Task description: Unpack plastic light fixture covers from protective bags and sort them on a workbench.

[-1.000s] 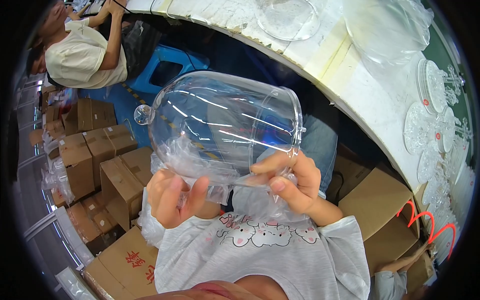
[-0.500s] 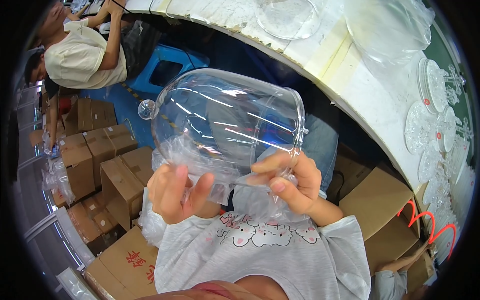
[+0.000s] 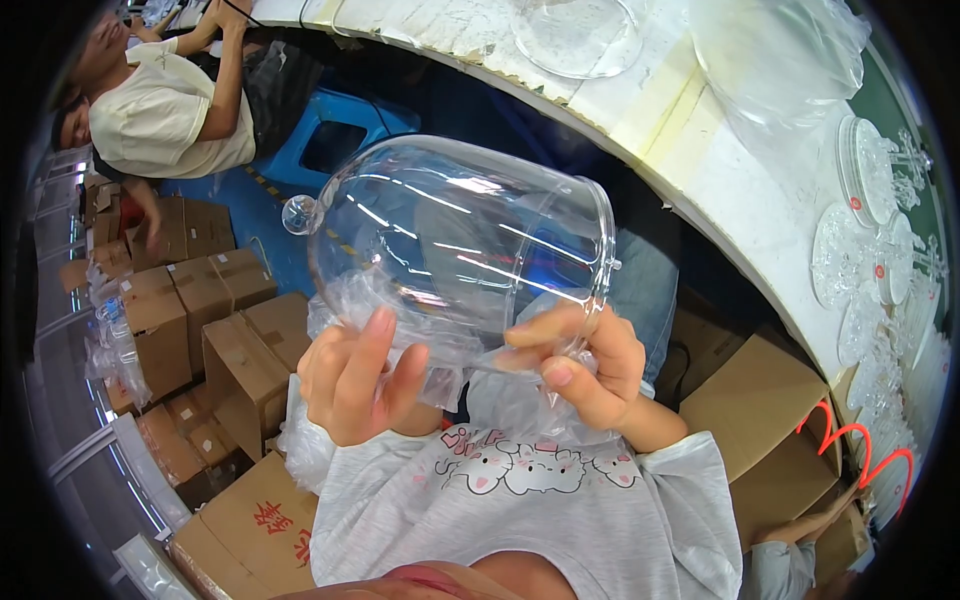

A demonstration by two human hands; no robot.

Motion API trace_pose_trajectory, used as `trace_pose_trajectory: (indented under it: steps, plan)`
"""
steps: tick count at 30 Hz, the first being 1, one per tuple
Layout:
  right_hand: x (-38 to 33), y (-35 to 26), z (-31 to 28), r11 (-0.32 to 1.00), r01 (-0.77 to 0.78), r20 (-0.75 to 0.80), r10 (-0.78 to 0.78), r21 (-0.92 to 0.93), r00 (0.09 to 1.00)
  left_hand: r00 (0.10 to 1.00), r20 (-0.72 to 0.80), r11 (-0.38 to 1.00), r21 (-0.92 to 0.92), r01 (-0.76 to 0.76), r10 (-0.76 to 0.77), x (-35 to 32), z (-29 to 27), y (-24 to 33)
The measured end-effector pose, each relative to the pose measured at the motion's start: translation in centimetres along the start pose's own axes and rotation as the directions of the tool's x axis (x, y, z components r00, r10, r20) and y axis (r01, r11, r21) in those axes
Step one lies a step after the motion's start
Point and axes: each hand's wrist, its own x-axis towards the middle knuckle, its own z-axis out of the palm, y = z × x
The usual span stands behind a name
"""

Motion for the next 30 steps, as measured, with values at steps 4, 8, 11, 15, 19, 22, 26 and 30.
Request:
trace_pose_trajectory:
  steps: [4, 8, 11, 15, 19, 22, 26, 30]
  plan:
    - [-0.1, 0.2, 0.0, 1.000, -0.023, -0.007, 0.024, 0.012, 1.000, 0.994, -0.105, 0.999, -0.047, 0.001, -0.006, -0.9, 0.9, -0.1]
    - [-0.1, 0.4, 0.3, 0.999, -0.006, -0.021, 0.007, 0.047, 1.000, 0.978, -0.209, 0.991, -0.129, -0.014, -0.014, -1.6, 1.1, -0.4]
    - [-0.1, 0.2, 0.2, 0.995, -0.034, -0.034, 0.037, 0.098, 0.999, 0.941, -0.307, 0.969, -0.239, 0.070, -0.144, -2.7, 1.4, -0.8]
    - [0.0, 0.0, 0.8, 0.985, -0.064, -0.050, 0.073, 0.162, 0.996, 0.573, -0.350, 0.665, -0.500, 0.555, -0.741, -4.9, 2.3, -1.0]
    - [-0.3, 1.3, -0.2, 0.970, -0.109, -0.087, 0.130, 0.218, 0.988, 0.220, 0.409, -0.100, -0.630, 0.771, -0.886, -5.7, 6.7, -1.8]
    - [0.2, 1.6, 0.7, 0.935, -0.150, -0.124, 0.198, 0.321, 0.972, 0.273, 0.859, -0.658, -0.508, 0.556, -0.433, -9.8, 8.7, -2.3]
    - [1.0, 2.7, 0.5, 0.918, -0.151, -0.081, 0.193, 0.367, 0.978, 0.578, 0.741, -0.938, -0.304, -0.167, -0.343, -12.6, 10.9, -1.0]
    - [1.8, 3.7, 0.3, 0.843, -0.280, -0.039, 0.333, 0.459, 0.942, 0.929, 0.243, -0.960, -0.066, -0.272, -0.279, -11.7, 12.6, -2.0]
